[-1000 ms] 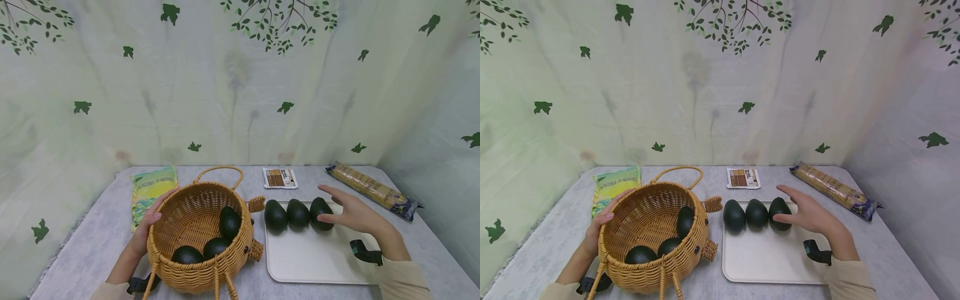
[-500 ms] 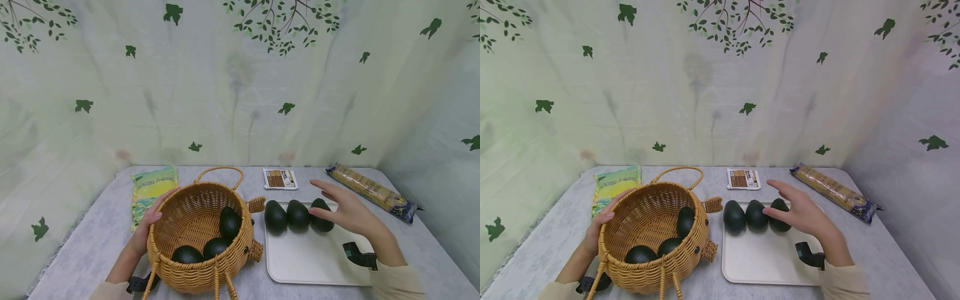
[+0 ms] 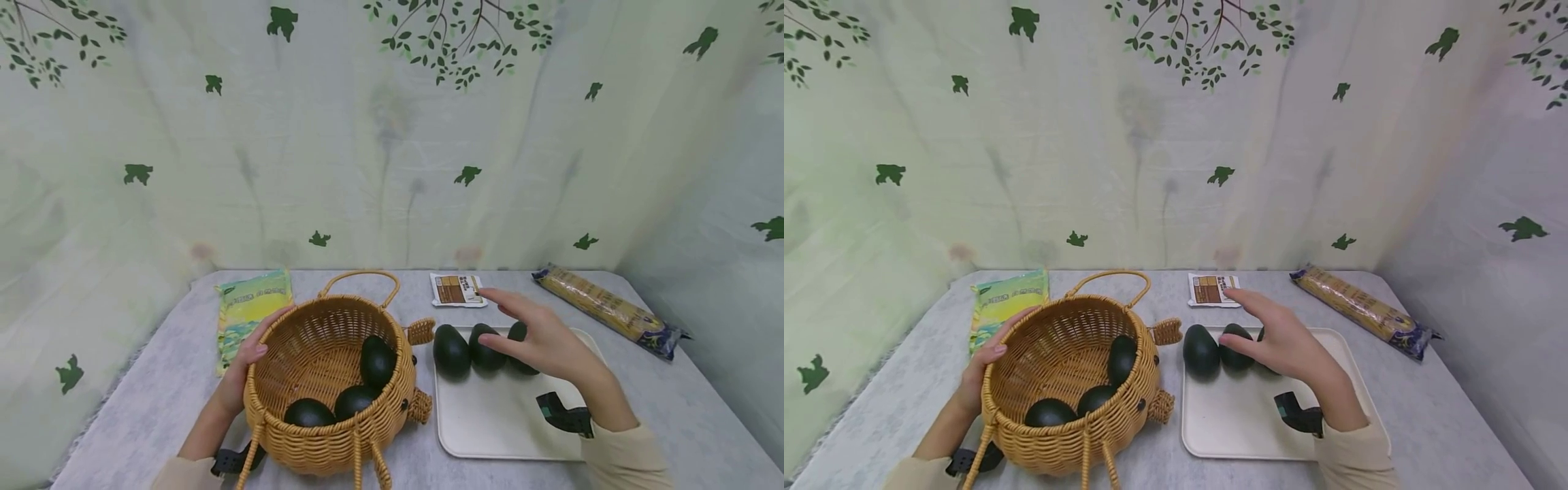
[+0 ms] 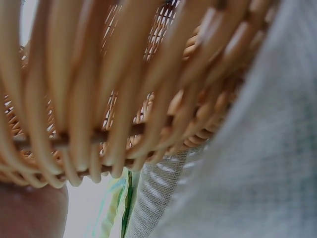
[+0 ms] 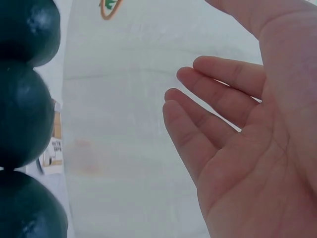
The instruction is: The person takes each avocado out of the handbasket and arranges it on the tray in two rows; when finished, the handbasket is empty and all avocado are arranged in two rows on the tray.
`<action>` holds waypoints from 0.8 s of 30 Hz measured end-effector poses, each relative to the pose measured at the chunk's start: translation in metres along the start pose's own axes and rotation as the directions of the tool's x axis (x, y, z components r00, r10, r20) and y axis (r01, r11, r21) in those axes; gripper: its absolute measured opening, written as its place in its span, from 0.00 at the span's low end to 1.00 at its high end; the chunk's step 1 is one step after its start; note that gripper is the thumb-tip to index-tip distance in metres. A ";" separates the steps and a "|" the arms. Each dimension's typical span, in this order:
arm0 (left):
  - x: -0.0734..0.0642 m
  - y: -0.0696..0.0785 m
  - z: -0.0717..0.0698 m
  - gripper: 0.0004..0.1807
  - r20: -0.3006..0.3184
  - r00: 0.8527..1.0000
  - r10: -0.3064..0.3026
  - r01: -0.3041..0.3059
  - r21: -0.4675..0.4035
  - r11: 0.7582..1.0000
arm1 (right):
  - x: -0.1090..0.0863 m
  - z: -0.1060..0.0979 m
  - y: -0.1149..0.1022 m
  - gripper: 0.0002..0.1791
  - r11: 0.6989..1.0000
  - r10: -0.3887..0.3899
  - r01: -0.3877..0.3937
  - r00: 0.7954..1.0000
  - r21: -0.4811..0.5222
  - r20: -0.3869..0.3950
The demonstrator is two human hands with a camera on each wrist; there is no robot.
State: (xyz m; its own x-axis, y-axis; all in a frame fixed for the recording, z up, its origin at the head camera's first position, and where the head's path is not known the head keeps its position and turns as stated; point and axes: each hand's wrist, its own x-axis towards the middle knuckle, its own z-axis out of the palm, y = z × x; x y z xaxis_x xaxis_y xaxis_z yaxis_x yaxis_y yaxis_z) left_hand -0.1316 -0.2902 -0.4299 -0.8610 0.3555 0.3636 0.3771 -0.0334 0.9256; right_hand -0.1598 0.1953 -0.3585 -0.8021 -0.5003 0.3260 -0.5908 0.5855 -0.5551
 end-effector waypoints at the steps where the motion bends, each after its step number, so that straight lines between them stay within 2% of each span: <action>1: 0.000 0.000 0.000 0.36 -0.003 1.000 -0.003 0.003 0.000 1.000 | 0.000 0.000 -0.001 0.42 1.000 -0.010 0.010 1.000 0.000 -0.004; 7: 0.000 0.002 0.001 0.35 0.011 1.000 0.004 -0.004 -0.015 1.000 | 0.004 0.002 -0.014 0.41 0.997 -0.071 0.072 0.997 0.038 -0.020; 12: -0.001 0.002 0.002 0.36 0.022 1.000 0.006 -0.006 -0.029 1.000 | 0.014 0.006 -0.030 0.40 0.991 -0.111 0.112 0.994 0.078 -0.017; 19: -0.001 0.003 0.002 0.36 0.033 0.999 0.023 -0.022 -0.031 0.999 | 0.037 0.025 -0.060 0.39 0.959 -0.235 0.233 0.972 0.162 -0.010; 24: -0.001 0.002 0.002 0.36 0.035 0.999 0.020 -0.019 -0.021 1.000 | 0.049 0.039 -0.077 0.39 0.942 -0.254 0.247 0.967 0.226 0.001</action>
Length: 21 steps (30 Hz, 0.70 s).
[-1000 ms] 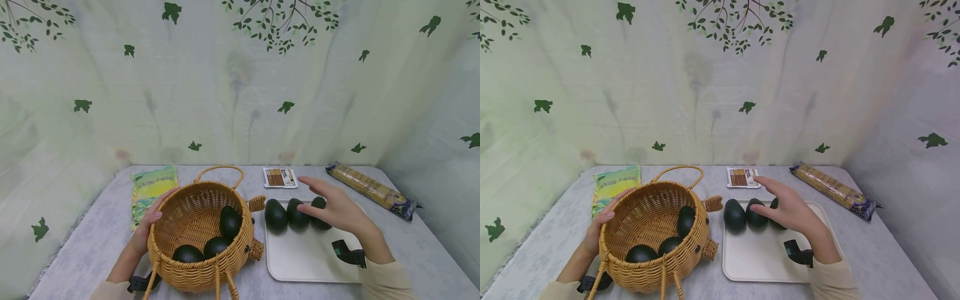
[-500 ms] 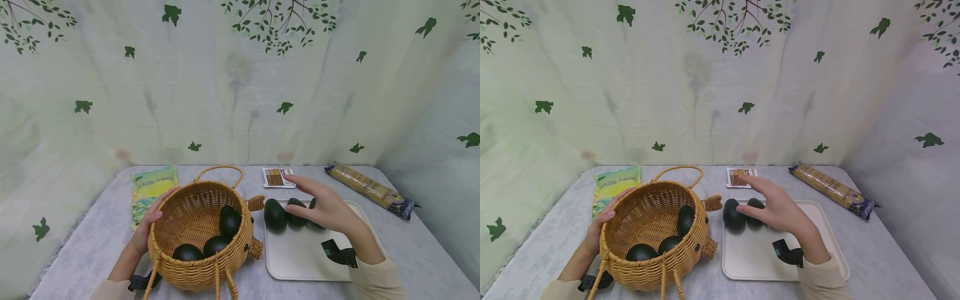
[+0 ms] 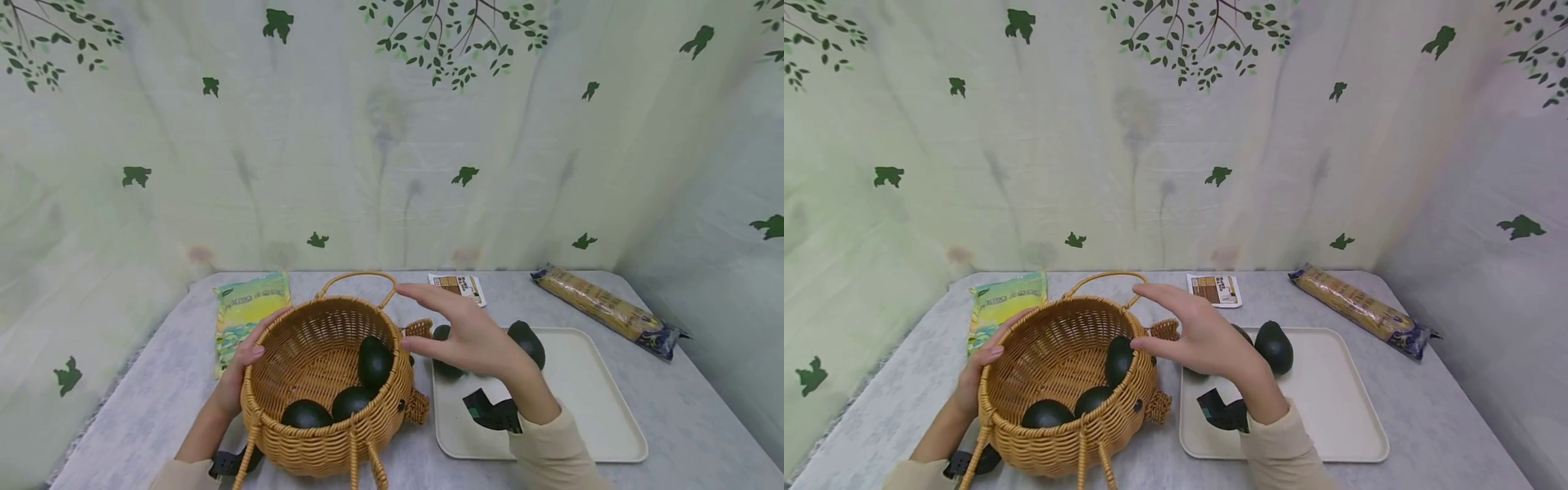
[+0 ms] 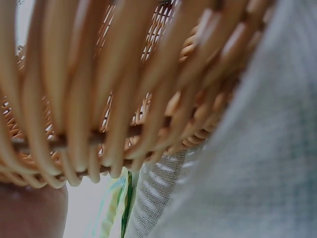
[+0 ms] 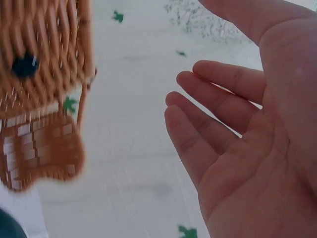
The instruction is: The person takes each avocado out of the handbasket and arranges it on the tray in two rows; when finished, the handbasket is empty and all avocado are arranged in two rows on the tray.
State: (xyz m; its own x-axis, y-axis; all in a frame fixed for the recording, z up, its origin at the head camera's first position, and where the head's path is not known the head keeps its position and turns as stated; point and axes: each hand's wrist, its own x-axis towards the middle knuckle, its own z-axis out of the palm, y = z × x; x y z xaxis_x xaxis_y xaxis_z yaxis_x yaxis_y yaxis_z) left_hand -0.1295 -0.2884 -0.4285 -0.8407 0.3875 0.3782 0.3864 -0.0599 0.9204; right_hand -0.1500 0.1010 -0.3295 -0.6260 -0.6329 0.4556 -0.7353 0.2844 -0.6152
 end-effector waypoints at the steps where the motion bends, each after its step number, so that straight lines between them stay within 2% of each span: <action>1: 0.000 -0.001 0.000 0.36 0.001 1.000 0.001 -0.001 0.005 1.000 | 0.002 0.003 -0.001 0.40 1.000 0.002 -0.002 1.000 0.015 0.005; 7: -0.003 -0.003 -0.001 0.36 -0.021 1.000 -0.012 0.013 0.031 0.999 | 0.013 0.020 -0.007 0.39 0.998 0.017 -0.019 0.999 0.058 0.041; 12: -0.003 -0.003 -0.001 0.35 0.004 1.000 -0.014 0.014 0.006 1.000 | 0.014 0.028 -0.007 0.38 0.998 0.042 -0.045 0.996 0.035 0.080; 21: 0.000 -0.002 -0.002 0.35 0.010 1.000 0.006 -0.006 -0.009 1.000 | 0.018 0.037 -0.001 0.36 1.000 -0.006 0.004 0.993 0.023 0.114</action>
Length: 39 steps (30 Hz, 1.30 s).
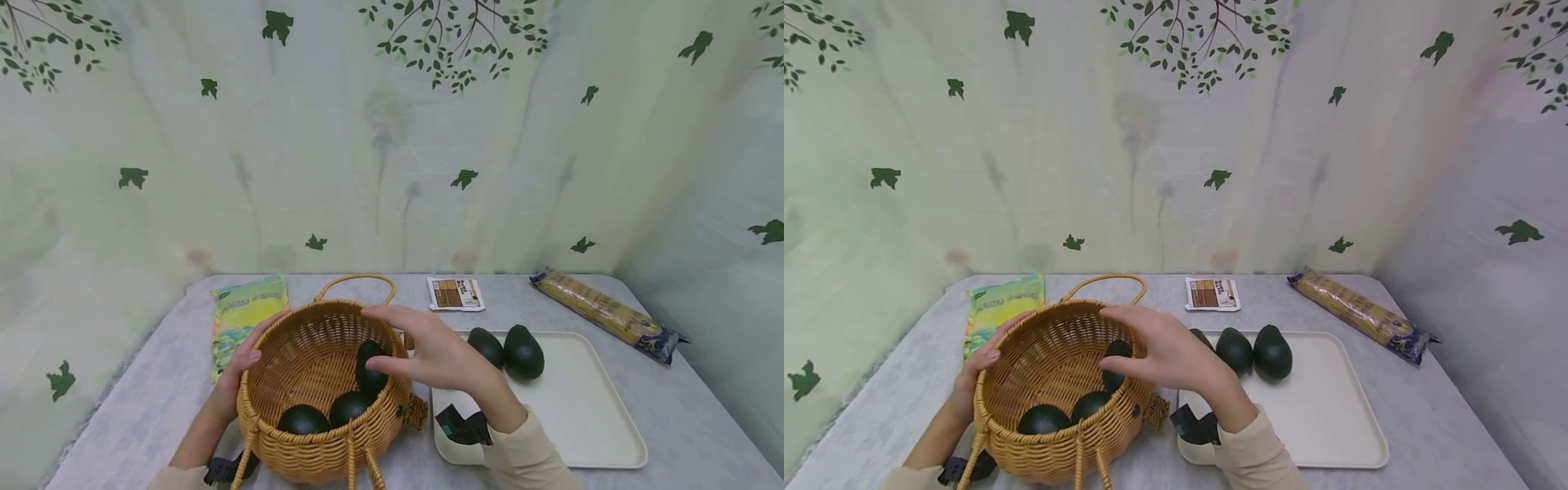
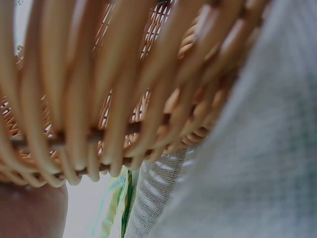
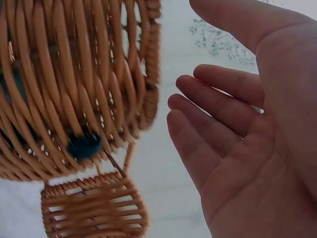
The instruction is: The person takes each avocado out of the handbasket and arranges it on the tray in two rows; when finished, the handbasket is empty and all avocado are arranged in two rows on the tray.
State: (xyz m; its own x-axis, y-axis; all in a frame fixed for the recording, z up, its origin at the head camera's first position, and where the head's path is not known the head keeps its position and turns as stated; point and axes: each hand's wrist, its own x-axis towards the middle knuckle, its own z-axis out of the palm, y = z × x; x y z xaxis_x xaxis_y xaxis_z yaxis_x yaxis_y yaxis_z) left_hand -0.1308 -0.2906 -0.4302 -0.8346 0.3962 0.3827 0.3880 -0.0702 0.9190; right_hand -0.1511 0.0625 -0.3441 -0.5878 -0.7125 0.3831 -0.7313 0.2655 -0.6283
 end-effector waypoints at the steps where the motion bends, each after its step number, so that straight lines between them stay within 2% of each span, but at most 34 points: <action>1: 0.001 0.000 0.000 0.35 0.002 1.000 0.003 -0.003 0.000 1.000 | 0.001 0.001 0.000 0.36 1.000 0.000 0.000 1.000 0.001 0.005; 8: 0.006 0.002 0.002 0.35 -0.001 1.000 -0.007 0.007 0.018 1.000 | 0.006 0.007 -0.004 0.34 1.000 0.021 -0.022 0.998 0.002 0.050; 15: 0.006 0.003 0.001 0.35 -0.015 1.000 -0.009 0.009 0.027 1.000 | 0.022 0.006 -0.008 0.35 0.999 0.041 -0.043 0.991 0.017 0.129; 21: 0.005 0.002 0.001 0.35 -0.035 0.999 -0.017 0.018 0.032 0.999 | 0.035 0.003 -0.006 0.35 0.996 0.011 -0.030 0.980 0.090 0.201; 25: 0.002 0.000 0.001 0.35 -0.030 0.999 -0.019 0.020 0.023 1.000 | 0.047 0.000 -0.004 0.35 0.983 -0.010 -0.038 0.966 0.181 0.258; 30: 0.000 0.001 0.000 0.35 -0.039 0.999 -0.014 0.016 0.042 0.999 | 0.061 0.001 -0.001 0.34 0.975 -0.054 -0.017 0.948 0.220 0.315; 34: -0.001 0.002 0.001 0.34 -0.054 0.998 -0.031 0.033 0.040 0.999 | 0.071 0.004 -0.001 0.33 0.975 -0.082 -0.004 0.923 0.224 0.375; 39: -0.002 0.002 0.000 0.34 -0.032 0.999 -0.029 0.029 0.009 1.000 | 0.085 0.009 -0.003 0.32 0.964 -0.111 -0.011 0.889 0.264 0.443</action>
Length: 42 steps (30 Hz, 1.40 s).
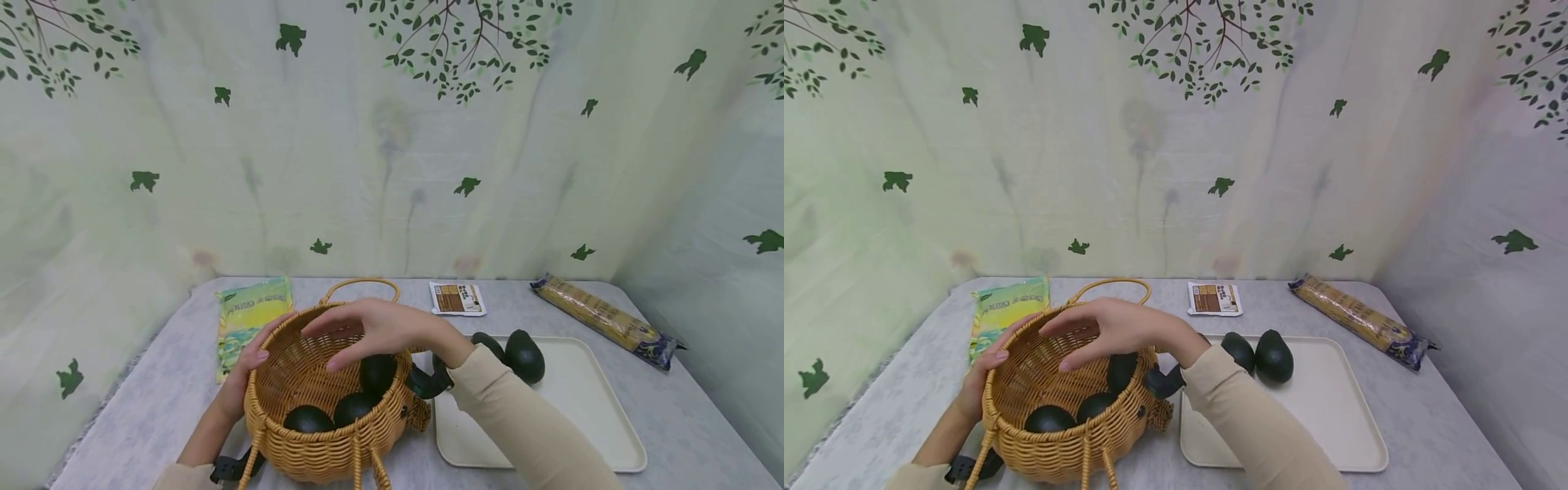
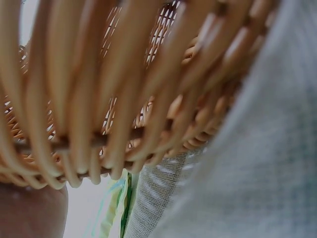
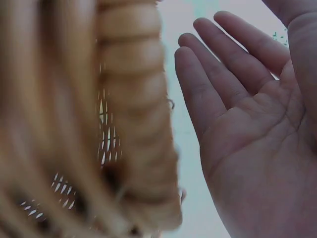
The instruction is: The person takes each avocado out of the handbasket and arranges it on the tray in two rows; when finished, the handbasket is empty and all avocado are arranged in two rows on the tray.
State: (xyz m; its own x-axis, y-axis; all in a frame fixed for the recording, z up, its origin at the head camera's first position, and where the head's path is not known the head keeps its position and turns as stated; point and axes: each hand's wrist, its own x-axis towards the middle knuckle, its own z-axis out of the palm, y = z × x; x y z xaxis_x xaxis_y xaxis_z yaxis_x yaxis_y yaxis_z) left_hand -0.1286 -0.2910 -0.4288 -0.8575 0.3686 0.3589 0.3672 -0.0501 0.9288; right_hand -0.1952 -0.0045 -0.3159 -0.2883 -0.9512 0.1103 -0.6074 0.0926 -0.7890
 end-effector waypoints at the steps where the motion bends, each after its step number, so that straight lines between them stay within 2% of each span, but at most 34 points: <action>1: 0.000 0.000 0.000 0.34 0.009 1.000 0.005 -0.005 -0.006 1.000 | 0.003 0.000 0.000 0.32 1.000 -0.006 0.006 1.000 0.009 0.012; 6: 0.001 -0.002 0.000 0.34 0.041 0.999 0.037 -0.036 -0.018 0.999 | 0.014 -0.004 -0.003 0.32 0.999 -0.024 0.022 0.997 0.035 0.071; 11: 0.001 -0.001 0.000 0.35 0.032 0.999 0.032 -0.031 -0.011 0.999 | 0.017 -0.017 -0.014 0.33 1.000 0.005 -0.005 0.991 0.003 0.133; 16: 0.001 0.001 -0.002 0.35 0.029 0.999 0.038 -0.038 -0.009 0.999 | 0.024 -0.023 -0.022 0.31 1.000 -0.006 0.010 0.986 -0.025 0.167; 20: 0.001 0.002 -0.003 0.35 0.050 0.998 0.042 -0.041 -0.024 0.999 | 0.031 -0.018 -0.020 0.30 1.000 0.016 -0.014 0.978 -0.013 0.208; 24: 0.000 0.002 -0.001 0.35 0.047 0.998 0.028 -0.027 -0.030 0.999 | 0.036 -0.008 -0.014 0.29 0.998 0.044 -0.054 0.974 0.040 0.221; 31: 0.000 0.000 0.001 0.34 0.055 0.998 0.025 -0.023 -0.046 0.999 | 0.039 0.007 -0.002 0.26 0.989 0.046 -0.080 0.967 0.127 0.249; 39: -0.002 0.000 0.000 0.35 0.029 1.000 0.007 -0.006 -0.030 1.000 | 0.045 0.018 0.018 0.26 0.996 0.053 -0.071 0.951 0.046 0.303; 42: -0.003 0.000 0.000 0.35 0.022 1.000 0.005 -0.004 -0.032 0.999 | 0.047 0.021 0.020 0.26 0.994 0.058 -0.082 0.951 0.066 0.305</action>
State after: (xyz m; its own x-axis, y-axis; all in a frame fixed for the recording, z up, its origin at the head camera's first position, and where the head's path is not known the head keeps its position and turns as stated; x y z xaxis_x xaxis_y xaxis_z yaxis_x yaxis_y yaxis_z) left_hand -0.1261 -0.2920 -0.4295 -0.8474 0.3892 0.3611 0.3590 -0.0812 0.9298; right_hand -0.2051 -0.0540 -0.3389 -0.0835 -0.9886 -0.1252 -0.5312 0.1505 -0.8338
